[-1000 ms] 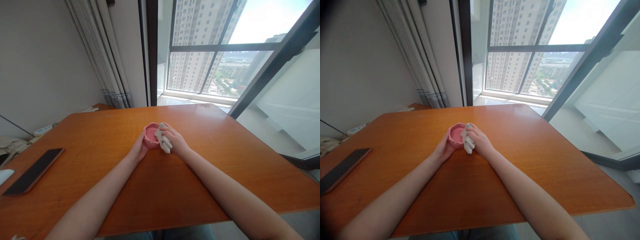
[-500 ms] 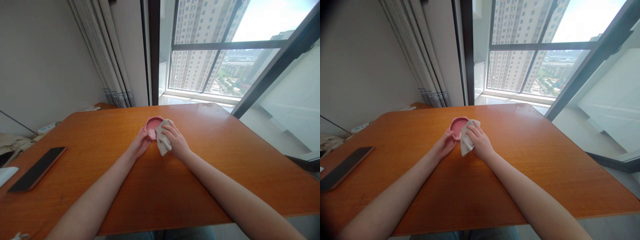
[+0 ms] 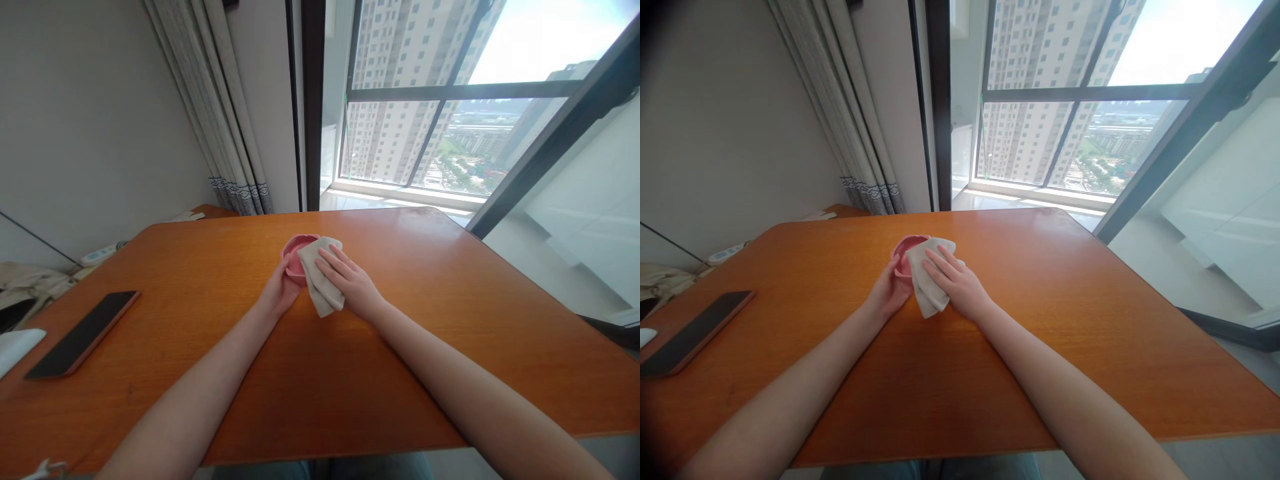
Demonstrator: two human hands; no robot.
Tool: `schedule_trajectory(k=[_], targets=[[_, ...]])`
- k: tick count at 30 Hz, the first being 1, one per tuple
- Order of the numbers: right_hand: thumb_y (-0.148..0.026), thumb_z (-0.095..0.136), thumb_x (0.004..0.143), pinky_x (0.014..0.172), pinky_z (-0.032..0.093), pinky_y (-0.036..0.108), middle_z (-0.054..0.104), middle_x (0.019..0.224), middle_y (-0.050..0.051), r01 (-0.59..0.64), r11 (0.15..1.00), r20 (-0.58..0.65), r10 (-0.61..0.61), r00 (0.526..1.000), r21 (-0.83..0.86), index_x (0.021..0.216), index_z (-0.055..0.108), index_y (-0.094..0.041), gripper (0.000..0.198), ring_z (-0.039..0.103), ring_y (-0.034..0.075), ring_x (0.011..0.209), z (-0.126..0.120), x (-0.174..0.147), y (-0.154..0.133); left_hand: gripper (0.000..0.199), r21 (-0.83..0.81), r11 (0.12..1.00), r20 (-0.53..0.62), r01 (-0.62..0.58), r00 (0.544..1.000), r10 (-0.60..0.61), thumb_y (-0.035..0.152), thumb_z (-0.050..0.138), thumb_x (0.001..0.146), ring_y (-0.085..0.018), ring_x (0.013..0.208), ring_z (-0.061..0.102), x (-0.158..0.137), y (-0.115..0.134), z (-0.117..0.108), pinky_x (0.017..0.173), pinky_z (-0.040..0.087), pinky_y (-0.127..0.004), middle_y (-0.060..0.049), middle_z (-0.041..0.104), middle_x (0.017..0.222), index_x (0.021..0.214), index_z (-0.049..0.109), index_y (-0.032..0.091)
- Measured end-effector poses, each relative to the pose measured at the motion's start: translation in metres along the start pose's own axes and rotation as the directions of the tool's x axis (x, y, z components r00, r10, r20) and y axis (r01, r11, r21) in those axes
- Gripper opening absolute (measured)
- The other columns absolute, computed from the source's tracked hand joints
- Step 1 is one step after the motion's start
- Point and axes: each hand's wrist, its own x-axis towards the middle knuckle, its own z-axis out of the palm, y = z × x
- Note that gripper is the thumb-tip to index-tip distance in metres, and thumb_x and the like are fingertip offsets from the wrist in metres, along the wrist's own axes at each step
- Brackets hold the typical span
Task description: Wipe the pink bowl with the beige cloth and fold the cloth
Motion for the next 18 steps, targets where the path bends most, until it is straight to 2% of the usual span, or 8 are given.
schedule_trajectory(k=[4, 9, 12, 18], targets=[[-0.017, 0.043, 0.091, 0.109, 0.036, 0.049, 0.043, 0.143, 0.008, 0.014, 1.0, 0.029, -0.013, 0.999, -0.02, 0.136, 0.045, -0.023, 0.045, 0.02, 0.026, 0.14, 0.006, 0.001, -0.005, 0.044, 0.006, 0.998, -0.033, 0.056, 0.998, -0.056, 0.035, 0.059, 0.081, -0.023, 0.12, 0.053, 0.001, 0.0, -0.004, 0.102, 0.043, -0.034, -0.01, 0.063, 0.121, 0.12, 0.058, 0.015], [-0.016, 0.042, 0.092, 0.109, 0.036, 0.046, 0.047, 0.139, 0.008, 0.056, 0.997, -0.039, -0.058, 0.998, -0.046, 0.13, 0.05, -0.023, 0.04, 0.023, 0.024, 0.14, 0.0, -0.003, 0.001, 0.05, 0.019, 0.996, 0.076, 0.091, 0.993, -0.093, 0.047, 0.053, 0.084, -0.025, 0.121, 0.051, -0.001, 0.004, -0.003, 0.097, 0.045, -0.036, -0.01, 0.058, 0.128, 0.124, 0.055, 0.017], [-0.018, 0.044, 0.092, 0.107, 0.038, 0.046, 0.051, 0.136, 0.008, 0.067, 0.997, -0.042, -0.068, 0.997, -0.027, 0.124, 0.055, -0.023, 0.034, 0.028, 0.024, 0.138, -0.005, -0.005, 0.005, 0.047, 0.042, 0.988, 0.081, 0.146, 0.986, -0.149, 0.047, 0.05, 0.085, -0.025, 0.119, 0.052, -0.003, 0.004, -0.001, 0.095, 0.046, -0.037, -0.008, 0.058, 0.128, 0.122, 0.057, 0.02], [-0.018, 0.044, 0.092, 0.106, 0.038, 0.047, 0.05, 0.136, 0.01, 0.039, 0.998, 0.007, -0.039, 0.999, -0.047, 0.125, 0.055, -0.021, 0.035, 0.027, 0.026, 0.138, 0.001, -0.001, 0.004, 0.037, 0.051, 0.998, -0.019, 0.029, 0.999, -0.028, 0.037, 0.057, 0.083, -0.021, 0.115, 0.056, 0.0, 0.001, -0.002, 0.097, 0.044, -0.033, -0.006, 0.064, 0.119, 0.115, 0.062, 0.019]])
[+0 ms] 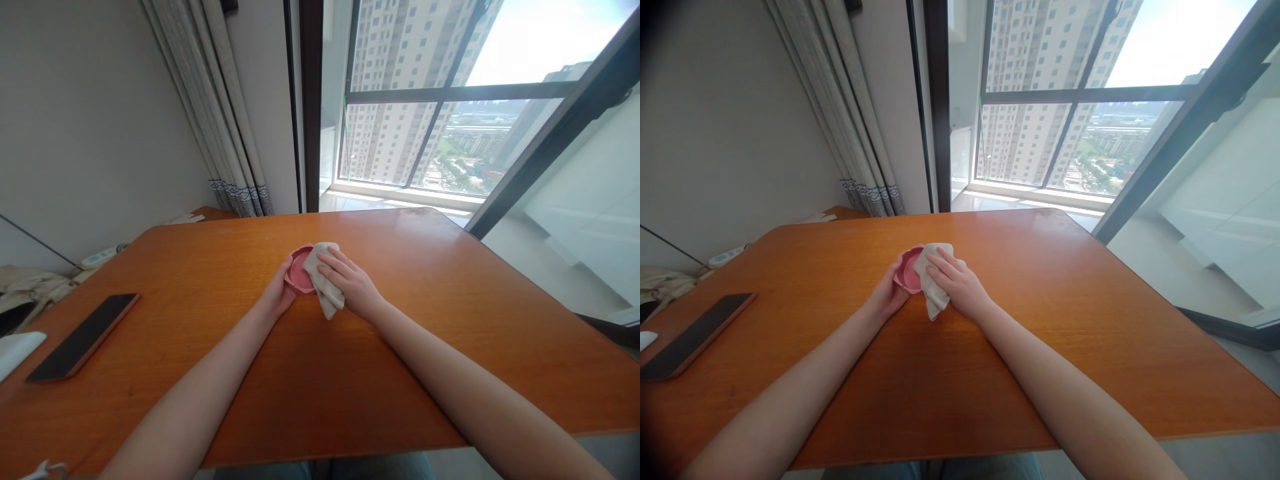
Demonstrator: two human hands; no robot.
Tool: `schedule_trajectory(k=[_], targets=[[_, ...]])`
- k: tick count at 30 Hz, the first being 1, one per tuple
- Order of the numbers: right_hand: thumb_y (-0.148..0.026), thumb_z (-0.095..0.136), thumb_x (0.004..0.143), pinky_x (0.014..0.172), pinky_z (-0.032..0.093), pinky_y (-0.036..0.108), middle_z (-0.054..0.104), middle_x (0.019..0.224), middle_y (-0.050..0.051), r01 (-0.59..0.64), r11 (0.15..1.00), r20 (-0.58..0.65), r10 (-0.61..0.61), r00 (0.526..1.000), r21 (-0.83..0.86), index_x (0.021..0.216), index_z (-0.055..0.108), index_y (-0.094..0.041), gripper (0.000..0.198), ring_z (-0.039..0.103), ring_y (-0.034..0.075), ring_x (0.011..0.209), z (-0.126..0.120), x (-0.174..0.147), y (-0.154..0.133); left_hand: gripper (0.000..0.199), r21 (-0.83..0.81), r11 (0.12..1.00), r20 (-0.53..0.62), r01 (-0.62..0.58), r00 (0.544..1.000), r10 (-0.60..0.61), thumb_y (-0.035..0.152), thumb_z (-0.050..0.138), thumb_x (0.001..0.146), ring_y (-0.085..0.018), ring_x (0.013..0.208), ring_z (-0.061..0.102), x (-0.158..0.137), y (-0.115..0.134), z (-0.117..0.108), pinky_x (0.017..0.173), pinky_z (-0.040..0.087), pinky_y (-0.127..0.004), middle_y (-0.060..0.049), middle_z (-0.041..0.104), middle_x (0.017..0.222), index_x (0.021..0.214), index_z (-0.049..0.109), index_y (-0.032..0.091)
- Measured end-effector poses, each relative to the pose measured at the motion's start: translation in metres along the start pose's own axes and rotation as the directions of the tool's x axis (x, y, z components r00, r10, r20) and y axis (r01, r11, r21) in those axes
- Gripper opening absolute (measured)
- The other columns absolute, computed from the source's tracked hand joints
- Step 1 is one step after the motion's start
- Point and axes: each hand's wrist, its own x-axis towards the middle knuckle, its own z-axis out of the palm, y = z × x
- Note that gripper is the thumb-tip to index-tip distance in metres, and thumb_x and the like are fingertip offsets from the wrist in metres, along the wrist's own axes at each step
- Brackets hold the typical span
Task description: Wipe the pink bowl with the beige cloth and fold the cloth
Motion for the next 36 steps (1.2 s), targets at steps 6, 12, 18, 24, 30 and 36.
schedule_trajectory(k=[6, 12, 18, 24, 30, 36], targets=[[-0.013, 0.041, 0.09, 0.111, 0.031, 0.05, 0.051, 0.136, 0.009, 0.1, 0.994, 0.073, -0.102, 0.992, 0.033, 0.133, 0.047, -0.02, 0.043, 0.02, 0.024, 0.14, 0.012, 0.002, -0.009, 0.037, -0.082, 0.995, -0.055, -0.052, 0.997, 0.047, 0.037, 0.057, 0.083, -0.02, 0.112, 0.057, 0.005, 0.002, -0.006, 0.098, 0.044, -0.032, -0.007, 0.066, 0.115, 0.113, 0.061, 0.016], [-0.018, 0.047, 0.09, 0.109, 0.035, 0.049, 0.052, 0.133, 0.011, 0.027, 1.0, -0.036, -0.027, 0.999, -0.004, 0.117, 0.058, -0.018, 0.029, 0.025, 0.025, 0.139, 0.008, -0.003, 0.005, 0.042, 0.06, 0.997, 0.136, 0.048, 0.989, -0.055, 0.024, 0.063, 0.077, -0.022, 0.108, 0.058, 0.003, 0.002, -0.005, 0.09, 0.047, -0.032, -0.01, 0.062, 0.121, 0.118, 0.057, 0.015], [-0.022, 0.05, 0.09, 0.106, 0.04, 0.046, 0.054, 0.131, 0.014, 0.02, 1.0, -0.087, -0.019, 0.996, 0.008, 0.102, 0.061, -0.017, 0.017, 0.032, 0.025, 0.136, -0.007, -0.004, 0.01, 0.06, 0.14, 0.985, 0.269, 0.104, 0.953, -0.139, 0.021, 0.067, 0.074, -0.027, 0.12, 0.051, -0.004, 0.003, -0.009, 0.095, 0.045, -0.041, -0.009, 0.05, 0.136, 0.13, 0.047, 0.026], [-0.022, 0.048, 0.091, 0.105, 0.041, 0.044, 0.056, 0.129, 0.014, 0.059, 0.998, -0.054, -0.058, 0.997, 0.01, 0.102, 0.061, -0.017, 0.018, 0.035, 0.024, 0.134, -0.004, -0.001, 0.009, 0.045, 0.114, 0.985, 0.092, 0.13, 0.986, -0.14, 0.038, 0.055, 0.085, -0.026, 0.116, 0.054, -0.001, 0.0, -0.01, 0.097, 0.044, -0.042, -0.012, 0.057, 0.128, 0.124, 0.053, 0.016], [-0.017, 0.047, 0.088, 0.108, 0.035, 0.049, 0.045, 0.14, 0.013, -0.025, 1.0, 0.043, 0.024, 0.999, 0.019, 0.125, 0.053, -0.016, 0.037, 0.019, 0.027, 0.141, 0.008, 0.002, 0.001, 0.041, 0.042, 0.99, -0.014, -0.132, 0.991, 0.133, 0.029, 0.057, 0.084, -0.021, 0.121, 0.051, 0.004, -0.008, -0.001, 0.102, 0.04, -0.036, -0.008, 0.057, 0.129, 0.123, 0.053, 0.02], [-0.016, 0.045, 0.087, 0.114, 0.02, 0.053, 0.045, 0.141, 0.006, 0.008, 0.985, 0.097, -0.025, 0.995, 0.172, 0.134, 0.046, -0.024, 0.049, 0.02, 0.027, 0.14, 0.013, 0.005, -0.02, 0.041, -0.016, 0.999, 0.009, -0.052, 0.999, 0.052, 0.038, 0.049, 0.087, -0.022, 0.121, 0.052, 0.005, -0.002, -0.008, 0.104, 0.039, -0.034, -0.009, 0.06, 0.125, 0.12, 0.057, 0.016]])
